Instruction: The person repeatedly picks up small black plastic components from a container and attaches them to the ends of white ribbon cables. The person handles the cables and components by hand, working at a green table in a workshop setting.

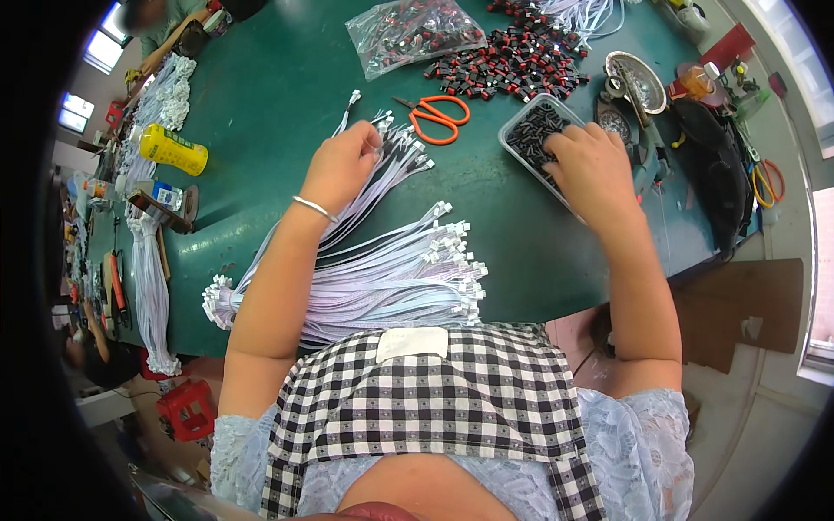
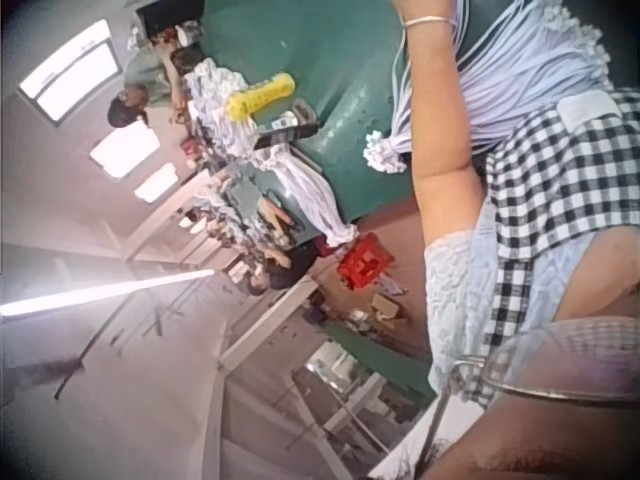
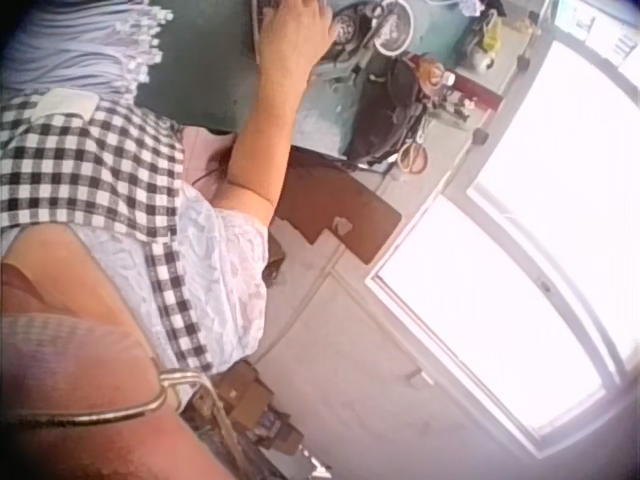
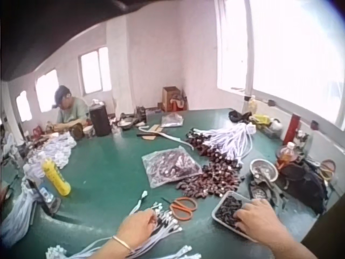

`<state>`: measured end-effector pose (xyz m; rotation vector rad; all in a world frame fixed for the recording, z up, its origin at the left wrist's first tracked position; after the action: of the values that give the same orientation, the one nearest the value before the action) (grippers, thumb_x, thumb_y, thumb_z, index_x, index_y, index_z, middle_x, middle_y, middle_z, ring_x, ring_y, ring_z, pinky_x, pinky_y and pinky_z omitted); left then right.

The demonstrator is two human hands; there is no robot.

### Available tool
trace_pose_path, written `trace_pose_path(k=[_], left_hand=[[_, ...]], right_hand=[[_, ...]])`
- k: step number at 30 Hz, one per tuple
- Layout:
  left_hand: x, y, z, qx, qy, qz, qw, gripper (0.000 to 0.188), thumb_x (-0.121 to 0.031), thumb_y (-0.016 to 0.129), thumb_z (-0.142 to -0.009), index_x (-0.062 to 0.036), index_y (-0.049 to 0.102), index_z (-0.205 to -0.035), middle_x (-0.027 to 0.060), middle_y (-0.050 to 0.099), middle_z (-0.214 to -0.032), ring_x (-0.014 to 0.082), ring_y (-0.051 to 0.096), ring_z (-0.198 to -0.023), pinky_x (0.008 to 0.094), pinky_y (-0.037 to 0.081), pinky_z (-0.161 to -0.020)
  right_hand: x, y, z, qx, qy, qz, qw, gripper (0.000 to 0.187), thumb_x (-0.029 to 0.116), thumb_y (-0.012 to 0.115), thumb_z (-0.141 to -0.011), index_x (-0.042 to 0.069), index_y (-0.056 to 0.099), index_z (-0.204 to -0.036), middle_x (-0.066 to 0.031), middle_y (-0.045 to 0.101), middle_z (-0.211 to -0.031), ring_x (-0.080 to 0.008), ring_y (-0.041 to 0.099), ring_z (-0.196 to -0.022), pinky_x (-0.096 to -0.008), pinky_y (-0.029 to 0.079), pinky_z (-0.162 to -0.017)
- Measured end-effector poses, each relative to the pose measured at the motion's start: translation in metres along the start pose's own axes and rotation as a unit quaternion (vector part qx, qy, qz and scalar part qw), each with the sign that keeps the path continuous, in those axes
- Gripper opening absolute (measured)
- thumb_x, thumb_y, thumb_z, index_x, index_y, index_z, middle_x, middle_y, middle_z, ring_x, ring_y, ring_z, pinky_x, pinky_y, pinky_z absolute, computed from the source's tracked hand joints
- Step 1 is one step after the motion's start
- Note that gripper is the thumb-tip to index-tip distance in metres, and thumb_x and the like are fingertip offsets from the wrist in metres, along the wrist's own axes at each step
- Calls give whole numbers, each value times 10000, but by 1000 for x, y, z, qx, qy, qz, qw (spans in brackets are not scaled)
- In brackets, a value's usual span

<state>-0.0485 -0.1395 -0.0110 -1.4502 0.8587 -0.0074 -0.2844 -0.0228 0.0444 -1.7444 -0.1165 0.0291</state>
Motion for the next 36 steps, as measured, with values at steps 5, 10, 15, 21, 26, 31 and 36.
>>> trace_pose_path(k=[5,10,15,21,26,31,36], left_hand=[[-43,-1,32,37,78,-25,996,167,-74,617,-785,-73,569,-944,105,577,-899,304,590,-823,383,473,-690],[-47,20,74,180,97,-88,975,216,-47,607,-768,-71,583,-981,105,568,-893,304,583,-824,385,481,-718],[-49,16,83,125,152,-50,979,281,16,565,-738,-70,596,-1004,108,564,-874,307,581,-812,391,485,-712],[-52,10,75,80,115,-4,990,223,-24,559,-761,-55,594,-979,120,558,-858,319,578,-799,396,477,-695],[-49,29,62,90,44,67,993,169,-87,586,-792,-45,595,-956,135,568,-864,327,574,-785,390,469,-688],[-79,32,54,51,97,132,985,156,-131,596,-830,-39,608,-957,124,593,-872,321,572,-756,367,469,-680],[-45,52,59,147,-79,344,924,197,-132,583,-872,-46,617,-1046,19,598,-815,136,543,-699,262,446,-639]], right_hand=[[-17,28,15,89,35,41,995,173,159,688,-724,94,651,-880,-49,610,-875,-237,542,-937,-364,388,-827],[-22,35,11,57,24,49,997,76,134,645,-740,101,632,-807,-37,609,-822,-215,567,-887,-360,406,-779],[-23,41,12,47,12,49,998,86,72,571,-730,105,614,-798,-35,599,-803,-220,578,-842,-362,418,-734],[-21,29,10,-20,2,12,1000,99,56,575,-734,82,626,-815,-65,577,-792,-248,573,-840,-374,436,-752],[-29,30,13,-16,13,-77,997,82,86,624,-776,41,647,-839,-109,572,-819,-299,567,-859,-398,453,-788],[-28,20,14,-20,41,-136,990,82,96,637,-789,32,643,-840,-115,589,-823,-305,578,-844,-400,456,-763],[15,8,21,28,12,-311,950,80,90,624,-794,26,630,-843,-115,608,-816,-302,589,-825,-387,470,-741]])
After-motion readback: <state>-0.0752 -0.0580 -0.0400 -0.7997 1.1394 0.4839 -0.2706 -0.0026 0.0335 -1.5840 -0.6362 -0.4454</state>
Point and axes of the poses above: each hand's wrist, its own z-axis away from the middle knuckle, its own y-axis out of the palm, x = y × z, the point moved 9 cm from there along -z, towards the middle knuckle
